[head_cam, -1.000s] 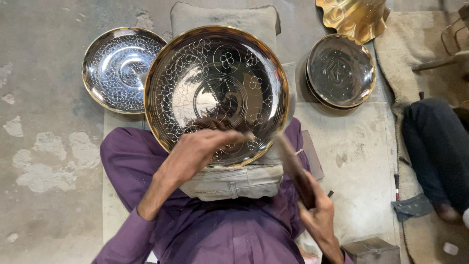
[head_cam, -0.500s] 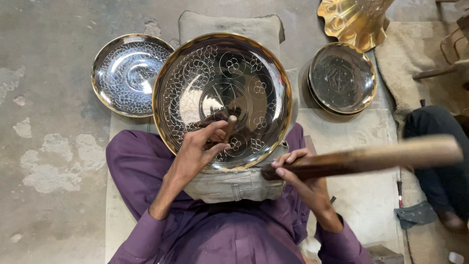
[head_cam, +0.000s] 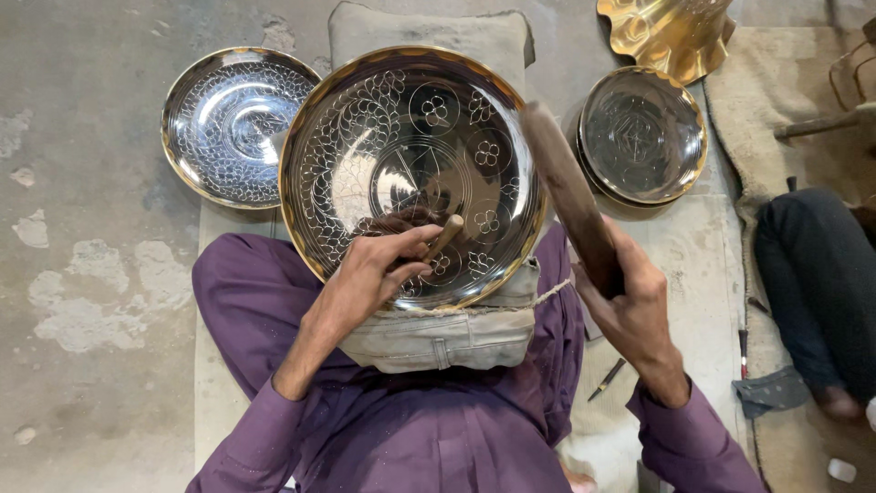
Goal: The person sits cross-legged on the floor with a large brass tray resting on a cushioned lap support. They hold a chisel against the tray's engraved floral pattern with one hand and strike it with a wooden mallet in the other, repositioning the chisel repeatedly to chase the decorative design across the tray surface.
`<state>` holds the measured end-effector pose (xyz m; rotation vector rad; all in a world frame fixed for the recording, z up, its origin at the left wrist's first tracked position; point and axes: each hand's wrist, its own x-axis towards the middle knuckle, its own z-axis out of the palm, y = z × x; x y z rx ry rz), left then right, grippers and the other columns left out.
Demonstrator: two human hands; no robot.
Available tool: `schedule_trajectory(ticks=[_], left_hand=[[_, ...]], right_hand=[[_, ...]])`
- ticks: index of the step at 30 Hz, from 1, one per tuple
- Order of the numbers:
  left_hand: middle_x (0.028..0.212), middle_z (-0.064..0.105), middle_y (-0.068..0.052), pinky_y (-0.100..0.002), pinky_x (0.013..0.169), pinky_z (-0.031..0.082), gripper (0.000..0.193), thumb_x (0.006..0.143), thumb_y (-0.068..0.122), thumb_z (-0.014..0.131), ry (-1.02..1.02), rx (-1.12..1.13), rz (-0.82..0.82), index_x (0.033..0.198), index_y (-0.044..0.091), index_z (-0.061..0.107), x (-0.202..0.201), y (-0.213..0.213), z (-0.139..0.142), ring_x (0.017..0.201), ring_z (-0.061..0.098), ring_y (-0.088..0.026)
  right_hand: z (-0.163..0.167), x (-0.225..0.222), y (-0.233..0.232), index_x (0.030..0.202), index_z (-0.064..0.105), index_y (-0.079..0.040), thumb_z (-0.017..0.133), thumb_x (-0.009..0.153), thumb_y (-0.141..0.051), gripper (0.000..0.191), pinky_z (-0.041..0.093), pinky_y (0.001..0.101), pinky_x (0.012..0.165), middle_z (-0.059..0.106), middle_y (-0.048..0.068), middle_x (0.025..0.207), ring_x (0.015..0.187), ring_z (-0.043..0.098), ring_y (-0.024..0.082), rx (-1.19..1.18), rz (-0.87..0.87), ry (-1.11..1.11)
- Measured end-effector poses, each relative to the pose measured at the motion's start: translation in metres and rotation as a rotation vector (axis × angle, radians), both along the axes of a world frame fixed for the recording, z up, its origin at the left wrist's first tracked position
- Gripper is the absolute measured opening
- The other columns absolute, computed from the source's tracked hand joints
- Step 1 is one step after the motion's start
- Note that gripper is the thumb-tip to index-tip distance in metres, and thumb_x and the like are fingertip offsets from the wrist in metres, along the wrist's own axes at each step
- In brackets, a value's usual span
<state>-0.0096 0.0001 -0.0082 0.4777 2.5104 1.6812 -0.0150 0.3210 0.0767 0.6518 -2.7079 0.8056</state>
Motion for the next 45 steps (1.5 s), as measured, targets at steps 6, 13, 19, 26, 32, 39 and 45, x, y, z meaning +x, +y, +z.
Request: schedule_trajectory(ticks=[6, 13, 19, 26, 32, 39, 45], left_hand=[[0.099, 0.079, -0.013, -0.038, 0.076, 0.064, 0.052, 0.089, 0.01, 0.075, 0.038, 0.029, 0.16, 0.138, 0.011, 0.059, 0.014, 0.007, -0.012, 0.088, 0.079, -0.023], [0.097, 0.079, -0.013, -0.038, 0.075, 0.069, 0.048, 0.091, 0.009, 0.073, -0.015, 0.07, 0.399, 0.136, 0.011, 0.058, 0.03, 0.022, -0.027, 0.087, 0.079, -0.023], [0.099, 0.077, -0.015, -0.036, 0.075, 0.07, 0.05, 0.092, 0.007, 0.073, -0.06, 0.145, 0.511, 0.137, 0.004, 0.052, 0.042, 0.029, -0.022, 0.09, 0.079, -0.024], [0.1, 0.076, -0.016, -0.034, 0.075, 0.071, 0.049, 0.092, 0.007, 0.074, -0.075, 0.173, 0.566, 0.135, 0.002, 0.051, 0.045, 0.033, -0.016, 0.091, 0.08, -0.023], [0.1, 0.076, -0.016, -0.035, 0.075, 0.071, 0.049, 0.091, 0.008, 0.075, -0.087, 0.143, 0.511, 0.135, 0.005, 0.054, 0.039, 0.028, -0.018, 0.092, 0.079, -0.024], [0.104, 0.077, -0.014, -0.039, 0.077, 0.07, 0.05, 0.091, 0.011, 0.074, 0.043, 0.097, 0.414, 0.138, 0.01, 0.057, 0.029, 0.027, -0.028, 0.096, 0.078, -0.025], [0.105, 0.077, -0.013, -0.04, 0.079, 0.071, 0.051, 0.091, 0.011, 0.074, 0.003, 0.133, 0.401, 0.139, 0.013, 0.057, 0.029, 0.026, -0.027, 0.099, 0.078, -0.026]], right_hand=[[0.012, -0.024, -0.012, 0.149, 0.057, -0.021, 0.075, 0.085, -0.013, 0.067, 0.057, 0.0369, 0.067, 0.072, 0.006, 0.107, 0.079, 0.07, 0.022, 0.405, 0.019, 0.025], [0.034, -0.048, -0.047, 0.152, 0.053, -0.023, 0.074, 0.09, -0.016, 0.066, 0.058, 0.0345, 0.074, 0.07, 0.003, 0.106, 0.082, 0.068, 0.02, 0.384, 0.203, 0.071], [0.06, -0.062, -0.071, 0.152, 0.053, -0.03, 0.072, 0.09, -0.013, 0.067, 0.057, 0.0317, 0.066, 0.073, -0.003, 0.098, 0.073, 0.068, 0.015, 0.685, 0.306, 0.156], [0.062, -0.067, -0.081, 0.149, 0.055, -0.029, 0.069, 0.091, -0.012, 0.061, 0.056, 0.0315, 0.062, 0.073, -0.001, 0.099, 0.07, 0.067, 0.013, 0.676, 0.294, 0.117], [0.07, -0.058, -0.074, 0.148, 0.058, -0.029, 0.071, 0.091, -0.011, 0.061, 0.057, 0.0351, 0.061, 0.071, -0.001, 0.097, 0.067, 0.066, 0.017, 0.689, 0.215, -0.015], [0.055, -0.059, -0.048, 0.15, 0.058, -0.023, 0.078, 0.084, -0.013, 0.07, 0.056, 0.0382, 0.075, 0.064, 0.01, 0.107, 0.084, 0.063, 0.023, 0.526, 0.222, 0.067], [0.036, -0.062, -0.037, 0.144, 0.063, -0.03, 0.081, 0.08, -0.015, 0.068, 0.057, 0.0407, 0.079, 0.065, 0.006, 0.108, 0.095, 0.062, 0.022, 0.72, 0.175, 0.127]])
